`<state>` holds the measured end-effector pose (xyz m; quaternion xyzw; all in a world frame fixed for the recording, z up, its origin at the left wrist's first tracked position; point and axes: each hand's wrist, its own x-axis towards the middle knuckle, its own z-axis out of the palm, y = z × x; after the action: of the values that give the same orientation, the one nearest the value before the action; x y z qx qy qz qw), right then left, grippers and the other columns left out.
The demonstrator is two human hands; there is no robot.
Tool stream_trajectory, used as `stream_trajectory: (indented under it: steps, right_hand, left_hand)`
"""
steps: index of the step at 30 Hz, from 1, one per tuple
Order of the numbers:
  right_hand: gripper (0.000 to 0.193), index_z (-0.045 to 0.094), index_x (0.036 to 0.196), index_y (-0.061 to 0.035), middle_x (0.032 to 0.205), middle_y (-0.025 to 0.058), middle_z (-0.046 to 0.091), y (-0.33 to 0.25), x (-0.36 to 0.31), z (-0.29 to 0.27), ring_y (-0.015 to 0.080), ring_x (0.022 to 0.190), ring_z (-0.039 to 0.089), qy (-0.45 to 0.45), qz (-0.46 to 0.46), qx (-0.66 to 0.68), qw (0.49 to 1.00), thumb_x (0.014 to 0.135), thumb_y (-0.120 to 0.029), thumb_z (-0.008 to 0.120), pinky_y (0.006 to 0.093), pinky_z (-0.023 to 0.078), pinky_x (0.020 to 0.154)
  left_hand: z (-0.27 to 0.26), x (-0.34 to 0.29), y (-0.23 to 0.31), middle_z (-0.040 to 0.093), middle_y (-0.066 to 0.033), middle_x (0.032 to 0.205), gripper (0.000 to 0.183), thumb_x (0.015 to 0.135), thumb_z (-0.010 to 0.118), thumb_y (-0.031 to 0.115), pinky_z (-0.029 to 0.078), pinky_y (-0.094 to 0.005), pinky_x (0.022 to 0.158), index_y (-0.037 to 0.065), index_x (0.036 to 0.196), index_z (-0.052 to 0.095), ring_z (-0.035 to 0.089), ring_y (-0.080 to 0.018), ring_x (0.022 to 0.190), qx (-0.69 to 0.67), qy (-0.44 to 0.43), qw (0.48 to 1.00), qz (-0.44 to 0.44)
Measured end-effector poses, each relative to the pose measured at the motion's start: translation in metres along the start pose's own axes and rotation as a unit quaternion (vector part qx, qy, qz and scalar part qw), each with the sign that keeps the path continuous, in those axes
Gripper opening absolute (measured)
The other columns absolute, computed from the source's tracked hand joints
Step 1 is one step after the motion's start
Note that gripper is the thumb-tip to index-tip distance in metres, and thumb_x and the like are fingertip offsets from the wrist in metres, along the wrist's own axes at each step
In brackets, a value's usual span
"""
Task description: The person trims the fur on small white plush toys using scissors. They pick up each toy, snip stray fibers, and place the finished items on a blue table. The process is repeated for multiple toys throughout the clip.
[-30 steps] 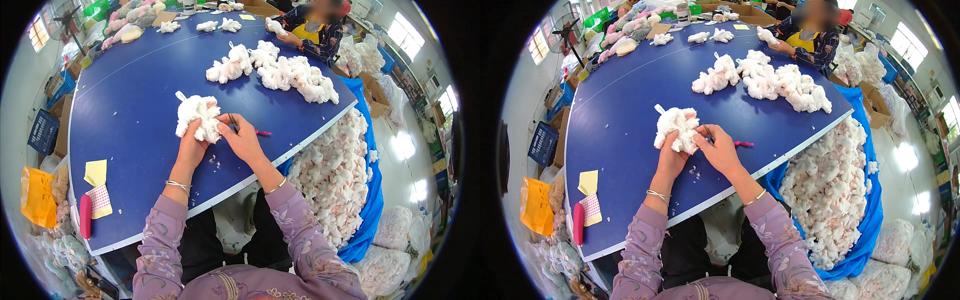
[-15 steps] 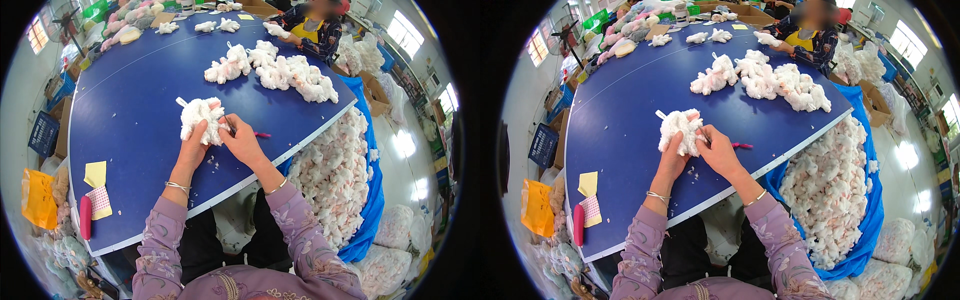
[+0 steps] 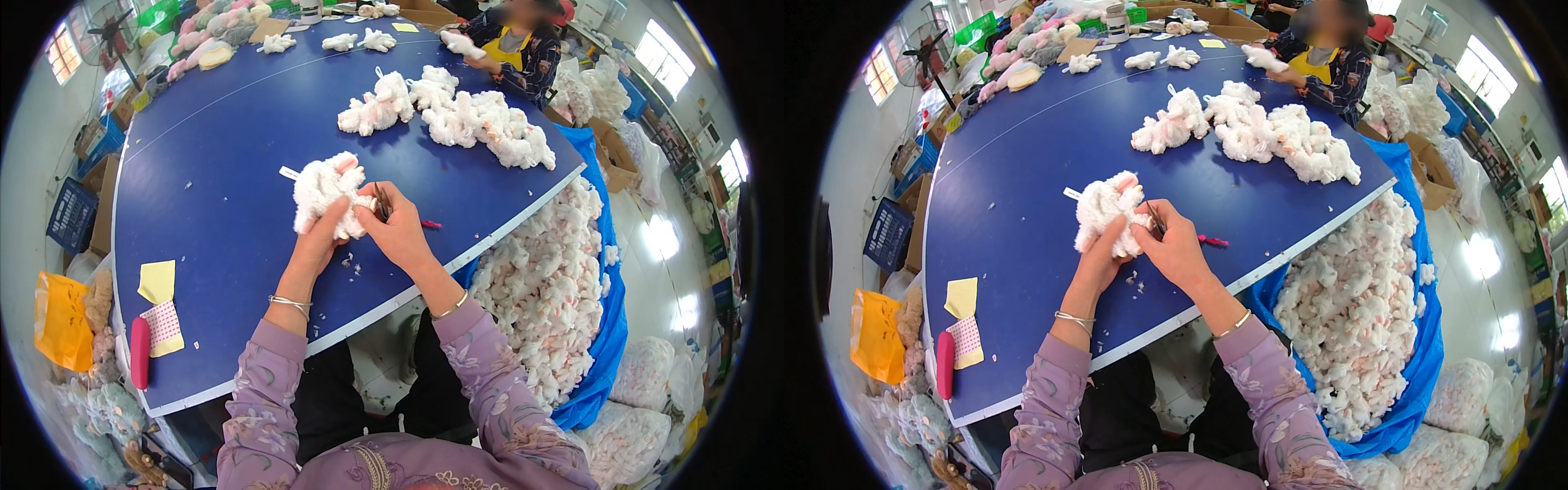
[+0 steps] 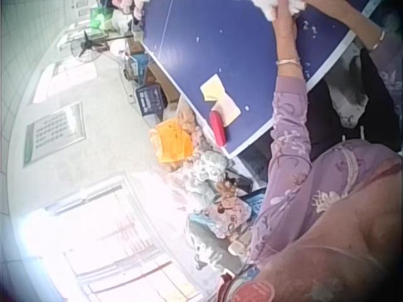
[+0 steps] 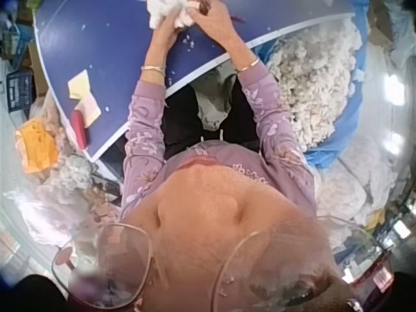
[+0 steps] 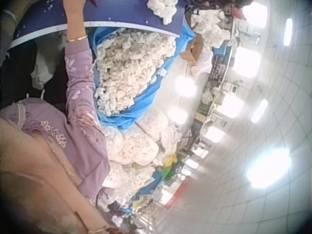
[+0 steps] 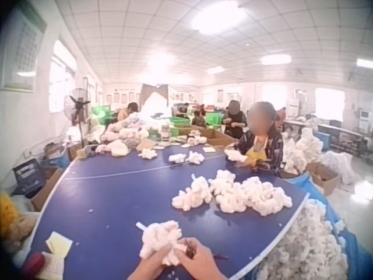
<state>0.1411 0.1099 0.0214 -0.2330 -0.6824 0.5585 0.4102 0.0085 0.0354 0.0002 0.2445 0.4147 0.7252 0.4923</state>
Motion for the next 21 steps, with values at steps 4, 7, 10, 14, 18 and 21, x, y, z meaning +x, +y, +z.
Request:
stream_trajectory:
  steps: [4,7,10,14,18,21]
  right_hand:
    - [0.017,0.059,0.100,0.0013,0.079,-0.0030,0.056,0.004,0.000,-0.005,0.0016,0.070,0.046,-0.020,-0.006,0.032,0.999,0.087,-0.008,0.066,0.0192,0.039,0.059]
    - [0.018,0.058,0.101,0.0010,0.081,-0.0036,0.056,0.005,0.000,-0.008,0.0009,0.071,0.046,-0.027,0.002,0.015,1.000,0.087,-0.008,0.067,0.0182,0.038,0.060]
    - [0.018,0.058,0.100,0.0002,0.077,-0.0045,0.056,-0.002,-0.003,-0.006,0.0004,0.069,0.045,-0.028,-0.016,0.030,0.999,0.086,-0.006,0.068,0.0178,0.037,0.058]
    - [0.018,0.059,0.102,-0.0012,0.076,-0.0068,0.054,-0.013,-0.005,-0.006,0.0000,0.066,0.042,-0.042,-0.032,-0.038,0.998,0.087,-0.005,0.068,0.0173,0.037,0.058]
    - [0.018,0.058,0.097,0.0007,0.074,0.0014,0.062,-0.006,-0.004,-0.004,0.0031,0.067,0.053,-0.027,-0.046,-0.054,0.997,0.086,-0.008,0.069,0.0211,0.043,0.059]
    - [0.017,0.058,0.095,0.0008,0.073,0.0018,0.062,-0.012,-0.006,-0.004,0.0036,0.066,0.054,-0.031,-0.052,-0.089,0.994,0.086,-0.009,0.070,0.0221,0.044,0.058]
  left_hand:
    - [-0.001,-0.001,-0.002,0.064,0.0019,0.090,0.030,0.091,0.066,0.025,0.036,-0.0186,0.046,0.009,0.115,0.058,0.058,-0.0042,0.068,0.044,0.020,0.999,0.000]
    - [0.000,0.001,-0.003,0.063,0.0006,0.087,0.026,0.091,0.065,0.023,0.033,-0.0184,0.044,0.009,0.112,0.059,0.056,-0.0047,0.063,0.008,0.028,1.000,0.005]
    - [-0.001,0.002,-0.003,0.063,0.0012,0.085,0.026,0.093,0.061,0.028,0.032,-0.0177,0.044,0.009,0.110,0.058,0.054,-0.0042,0.060,0.015,0.022,1.000,-0.010]
    - [-0.005,0.001,-0.002,0.062,0.0014,0.083,0.025,0.093,0.060,0.029,0.030,-0.0176,0.043,0.009,0.109,0.058,0.052,-0.0031,0.059,0.012,0.008,1.000,-0.013]
    - [0.000,0.001,-0.001,0.061,0.0000,0.079,0.024,0.093,0.060,0.028,0.029,-0.0182,0.039,0.007,0.106,0.057,0.049,-0.0040,0.052,0.012,0.022,0.999,-0.025]
    - [-0.008,0.004,0.002,0.060,-0.0012,0.075,0.023,0.094,0.059,0.026,0.028,-0.0189,0.037,0.006,0.105,0.057,0.046,-0.0052,0.047,-0.003,0.027,0.999,-0.042]
